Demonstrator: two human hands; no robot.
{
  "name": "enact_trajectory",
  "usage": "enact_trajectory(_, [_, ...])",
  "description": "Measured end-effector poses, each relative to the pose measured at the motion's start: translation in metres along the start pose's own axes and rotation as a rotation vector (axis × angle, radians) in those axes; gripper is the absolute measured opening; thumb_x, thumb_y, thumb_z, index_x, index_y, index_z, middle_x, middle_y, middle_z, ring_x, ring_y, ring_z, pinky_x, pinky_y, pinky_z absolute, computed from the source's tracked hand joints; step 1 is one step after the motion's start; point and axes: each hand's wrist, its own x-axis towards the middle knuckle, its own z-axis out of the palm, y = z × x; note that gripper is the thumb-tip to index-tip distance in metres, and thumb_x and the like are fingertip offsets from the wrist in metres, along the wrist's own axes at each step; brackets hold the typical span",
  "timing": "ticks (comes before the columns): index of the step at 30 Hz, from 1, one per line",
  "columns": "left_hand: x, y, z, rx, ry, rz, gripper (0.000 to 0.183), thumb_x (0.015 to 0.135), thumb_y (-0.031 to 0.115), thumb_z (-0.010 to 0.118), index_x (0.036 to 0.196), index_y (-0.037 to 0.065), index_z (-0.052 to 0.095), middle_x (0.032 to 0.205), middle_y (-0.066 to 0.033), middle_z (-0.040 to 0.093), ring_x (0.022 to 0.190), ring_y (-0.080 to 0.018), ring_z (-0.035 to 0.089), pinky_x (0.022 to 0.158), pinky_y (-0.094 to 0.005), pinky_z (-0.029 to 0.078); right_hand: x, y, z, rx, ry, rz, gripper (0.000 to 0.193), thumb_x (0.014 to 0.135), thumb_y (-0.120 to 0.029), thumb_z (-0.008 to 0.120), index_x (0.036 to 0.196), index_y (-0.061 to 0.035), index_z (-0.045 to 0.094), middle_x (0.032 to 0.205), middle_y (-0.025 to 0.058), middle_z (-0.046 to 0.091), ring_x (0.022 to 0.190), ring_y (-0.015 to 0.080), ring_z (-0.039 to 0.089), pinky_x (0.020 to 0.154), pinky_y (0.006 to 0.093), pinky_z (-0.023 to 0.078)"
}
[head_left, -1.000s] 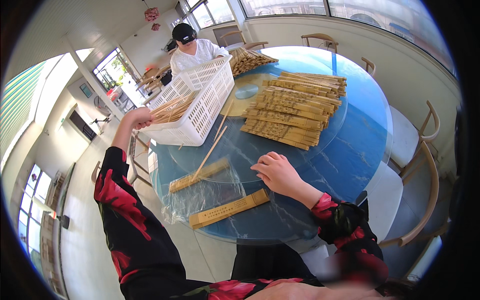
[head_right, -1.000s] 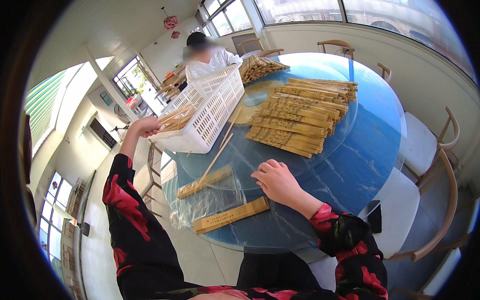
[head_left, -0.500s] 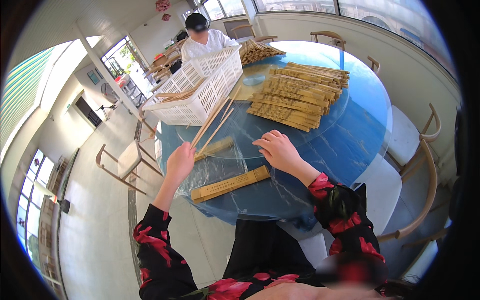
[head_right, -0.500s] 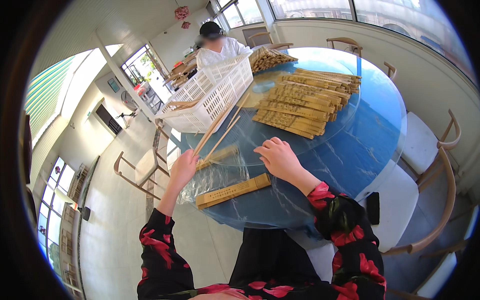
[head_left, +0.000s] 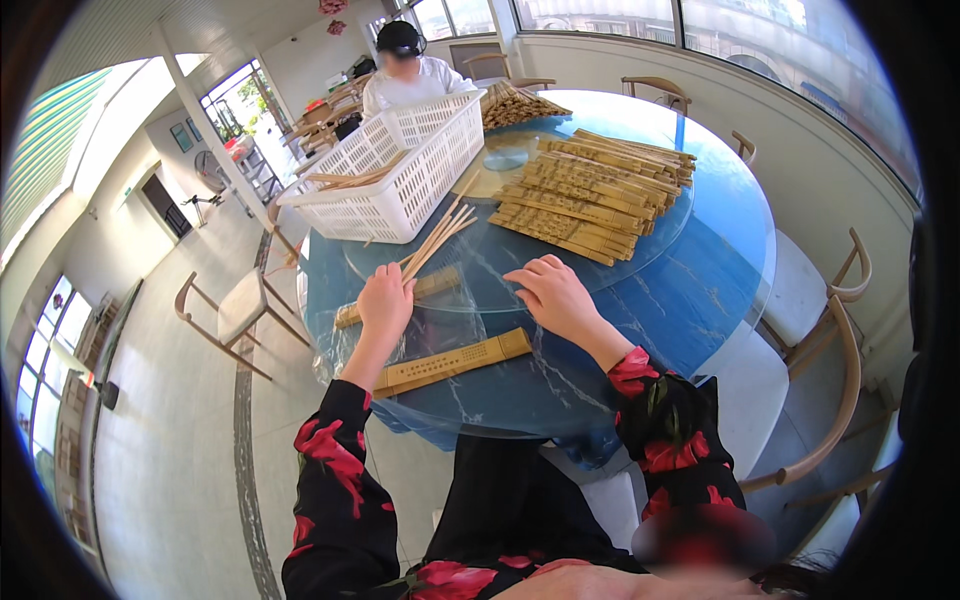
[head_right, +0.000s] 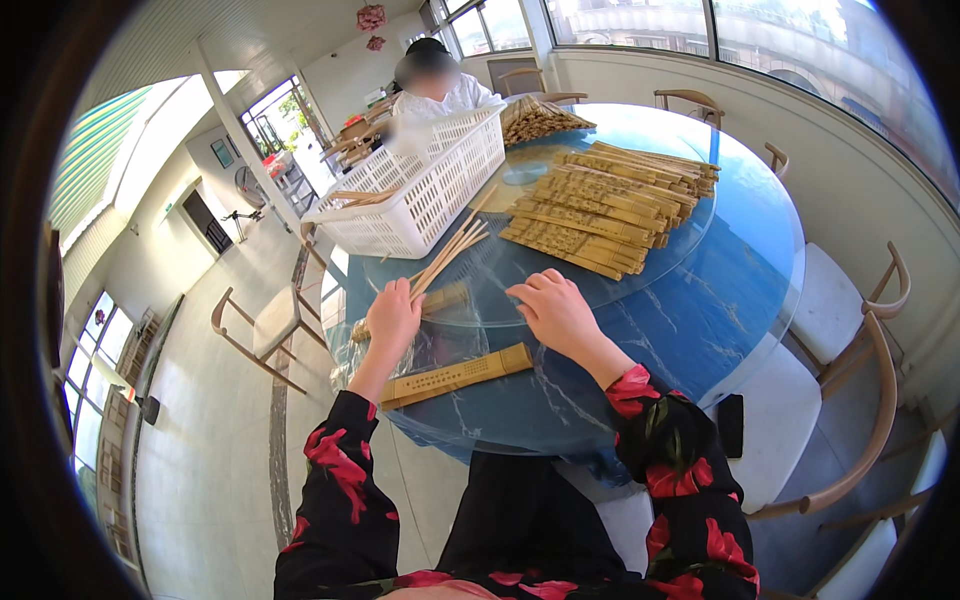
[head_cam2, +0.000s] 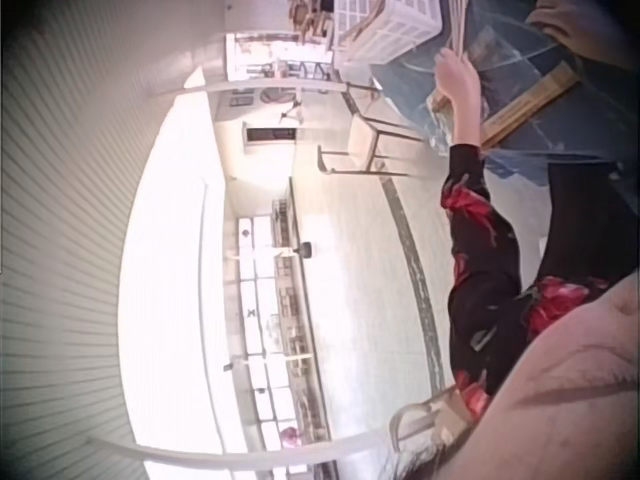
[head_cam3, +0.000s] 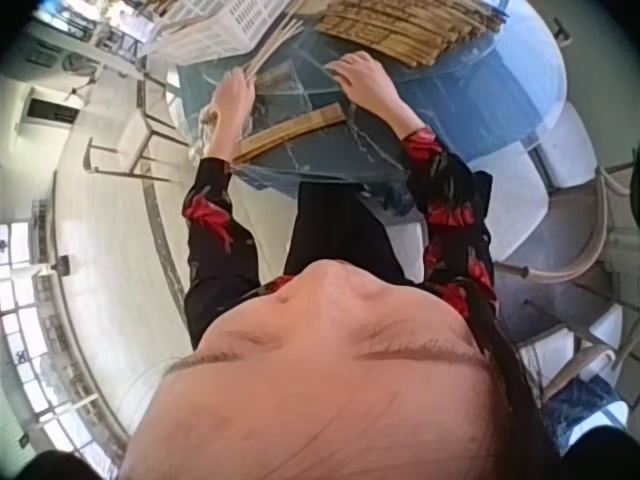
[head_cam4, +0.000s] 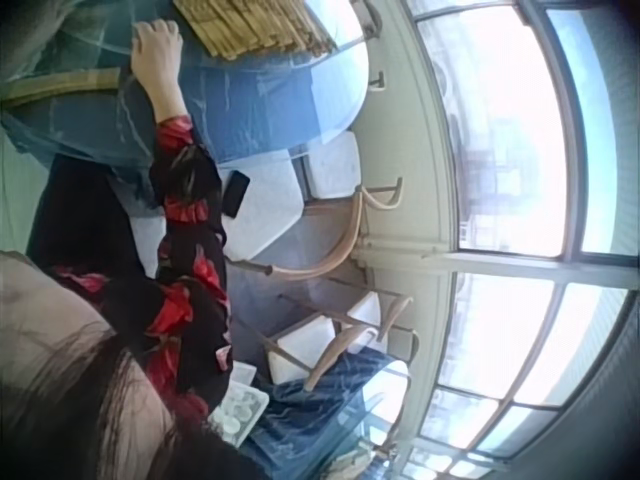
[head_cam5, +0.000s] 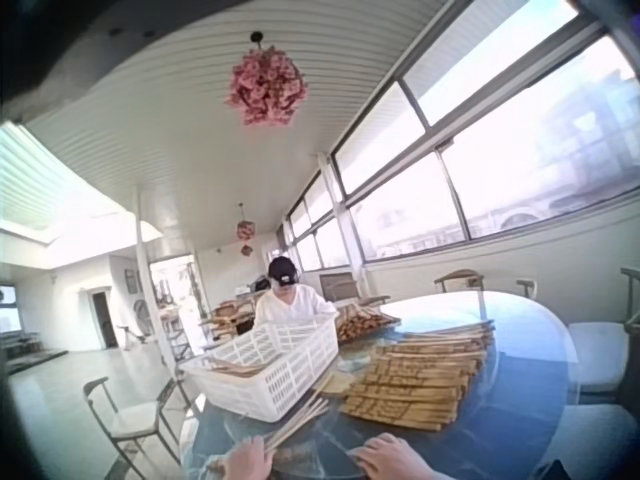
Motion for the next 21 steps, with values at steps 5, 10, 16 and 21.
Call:
enact_trajectory(5, [0.000,0.005,-0.006,0.047,0.120,0.123,0.023,0.086,0.021,0.074,0.096,0.010,0.056,0.092,-0.0055,0.058,0.096,-0.0274,0.061,0.073,-0.0411,0.053,0.002,-0.002,-0.002,0.008,0.017,-0.009,0.027,0.089,-0.011,0.066,0.115,-0.0123,0.071,0.100,0.0064,0.066,0.105,0.0298,0.058,0.092,0.0413,0.050])
enact_trajectory(10, [0.005,0.002,-0.004,0.087,0.129,0.167,0.016,0.086,0.018,0.071,0.092,0.011,0.057,0.091,-0.0032,0.057,0.097,-0.0251,0.060,0.072,-0.0405,0.051,0.004,-0.002,0.000,0.008,0.027,-0.035,0.026,0.089,-0.011,0.065,0.115,-0.0122,0.071,0.099,0.0062,0.066,0.104,0.0298,0.059,0.092,0.0413,0.050])
enact_trajectory(16, [0.006,0.000,-0.008,0.044,0.173,0.040,0.012,0.092,0.018,0.065,0.088,0.011,0.056,0.081,-0.0067,0.062,0.082,-0.0314,0.064,0.064,-0.0449,0.049,0.006,0.005,0.001,-0.088,0.071,-0.061,0.025,0.091,-0.013,0.066,0.116,-0.0113,0.070,0.100,0.0063,0.066,0.103,0.0295,0.059,0.091,0.0419,0.050])
enact_trajectory(21, [-0.056,0.055,-0.059,-0.337,0.284,-0.093,0.013,0.100,0.018,0.059,0.090,0.010,0.056,0.075,-0.0111,0.066,0.067,-0.0360,0.065,0.057,-0.0475,0.048,0.014,-0.007,0.007,0.011,0.083,-0.074,0.031,0.097,-0.026,0.068,0.120,-0.0060,0.068,0.105,0.0081,0.067,0.107,0.0315,0.059,0.092,0.0408,0.050])
